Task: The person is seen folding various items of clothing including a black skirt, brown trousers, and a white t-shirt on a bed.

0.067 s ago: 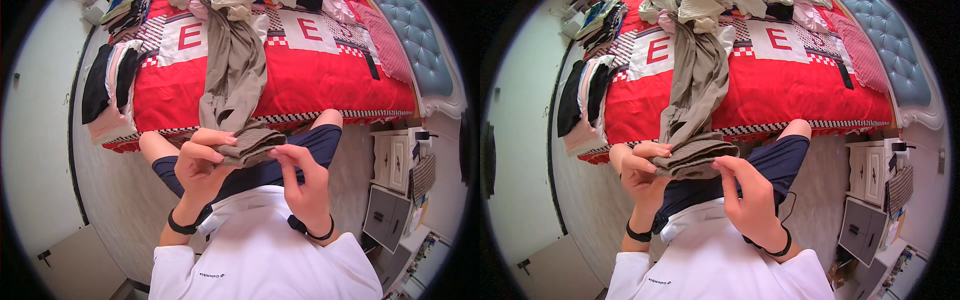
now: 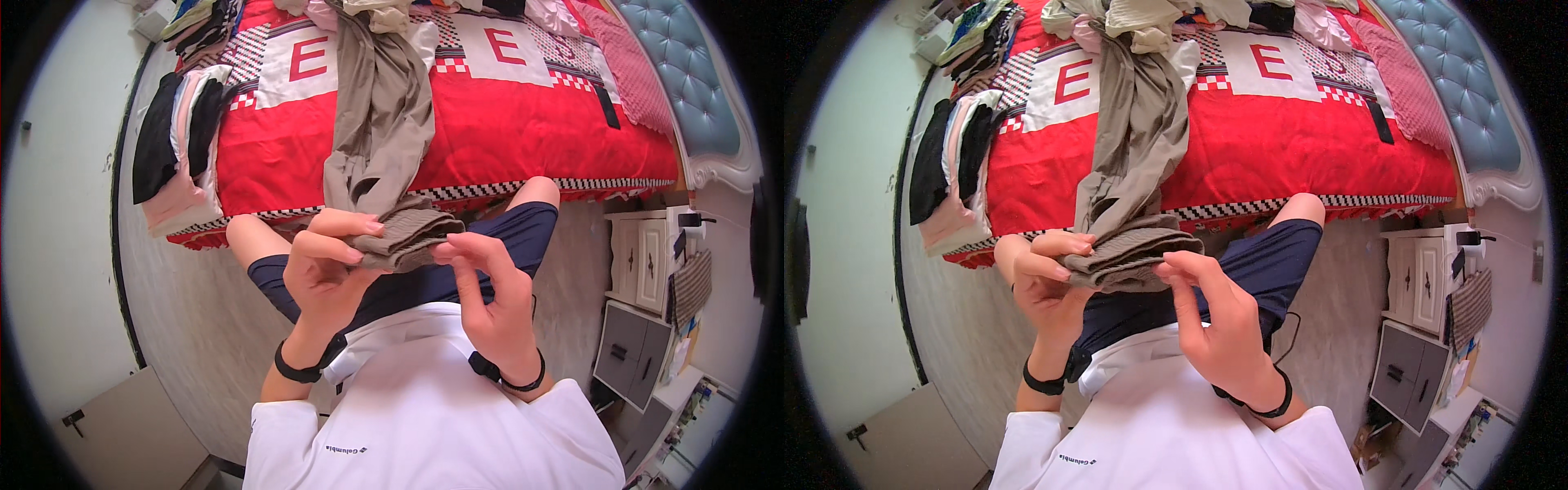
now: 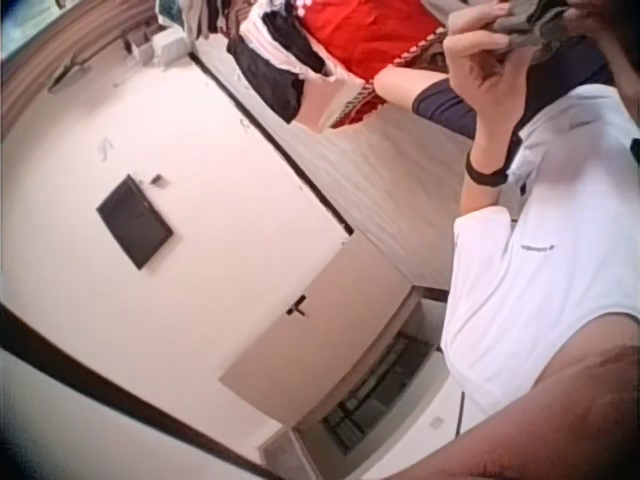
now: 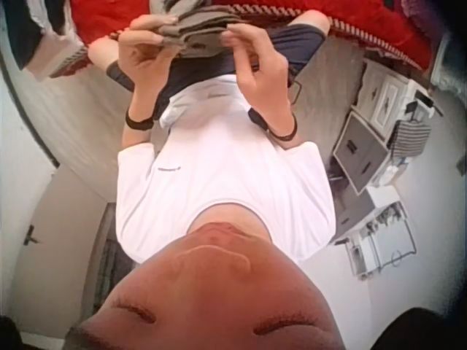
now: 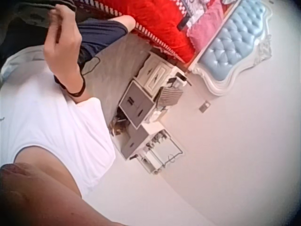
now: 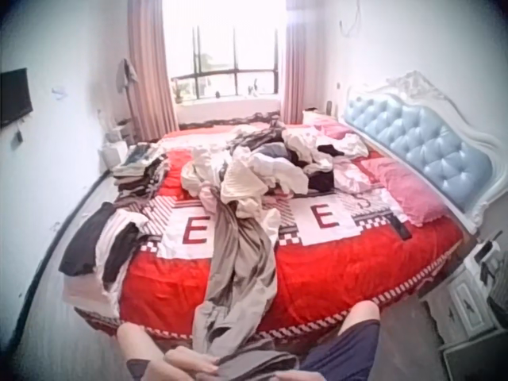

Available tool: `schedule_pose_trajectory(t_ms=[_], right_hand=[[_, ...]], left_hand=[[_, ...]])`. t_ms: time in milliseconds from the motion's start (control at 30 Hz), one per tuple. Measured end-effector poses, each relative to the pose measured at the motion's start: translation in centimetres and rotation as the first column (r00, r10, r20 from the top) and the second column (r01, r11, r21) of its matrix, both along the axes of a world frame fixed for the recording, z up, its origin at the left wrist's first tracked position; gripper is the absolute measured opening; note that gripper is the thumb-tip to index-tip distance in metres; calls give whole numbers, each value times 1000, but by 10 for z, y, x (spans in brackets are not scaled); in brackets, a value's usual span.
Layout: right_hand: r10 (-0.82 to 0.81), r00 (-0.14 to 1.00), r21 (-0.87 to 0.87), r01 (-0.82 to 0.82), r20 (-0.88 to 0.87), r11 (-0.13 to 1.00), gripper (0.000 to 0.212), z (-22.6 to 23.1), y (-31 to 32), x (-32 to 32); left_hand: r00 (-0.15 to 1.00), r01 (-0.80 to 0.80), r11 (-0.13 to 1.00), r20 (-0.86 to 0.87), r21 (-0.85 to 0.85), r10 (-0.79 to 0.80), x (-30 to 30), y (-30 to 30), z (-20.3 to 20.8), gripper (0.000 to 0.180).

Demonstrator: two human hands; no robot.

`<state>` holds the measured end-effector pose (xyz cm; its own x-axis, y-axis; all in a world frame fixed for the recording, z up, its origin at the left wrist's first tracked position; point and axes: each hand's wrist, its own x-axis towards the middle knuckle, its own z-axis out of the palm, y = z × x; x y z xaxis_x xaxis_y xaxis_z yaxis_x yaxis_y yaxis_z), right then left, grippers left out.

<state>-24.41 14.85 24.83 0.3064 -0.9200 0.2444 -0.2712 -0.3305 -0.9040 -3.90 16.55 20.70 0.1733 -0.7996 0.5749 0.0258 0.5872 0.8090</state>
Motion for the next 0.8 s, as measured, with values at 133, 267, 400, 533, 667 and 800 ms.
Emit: schedule_pose_trajectory(t_ms=[133, 267, 400, 533, 667, 800], right_hand=[[97, 982, 169, -125, 165, 978, 27, -1, -6, -4], [108, 883, 460, -338, 457, 821, 27, 1, -4, 0], [129, 857, 355, -338, 499, 872, 32, -2, 3, 3], [139, 924, 290, -251, 357, 924, 40, 1, 6, 5], [148, 911, 379, -302, 385, 875, 39, 5, 1, -1], [227, 831, 430, -473, 508, 769, 40, 2, -6, -8]], left_hand=[[1000, -3, 1000, -10, 7, 3, 1, 0, -2, 36], [998, 18, 1000, 62, 13, -19, -5, 2, -3, 37], [995, 9, 1000, 100, 26, -11, -9, 4, -6, 37], [992, -24, 1000, 121, 19, 22, -11, 5, -9, 37], [980, -48, 999, 192, -12, 49, -11, 3, -8, 38], [963, -35, 999, 267, -42, 45, -10, 3, -4, 37]])
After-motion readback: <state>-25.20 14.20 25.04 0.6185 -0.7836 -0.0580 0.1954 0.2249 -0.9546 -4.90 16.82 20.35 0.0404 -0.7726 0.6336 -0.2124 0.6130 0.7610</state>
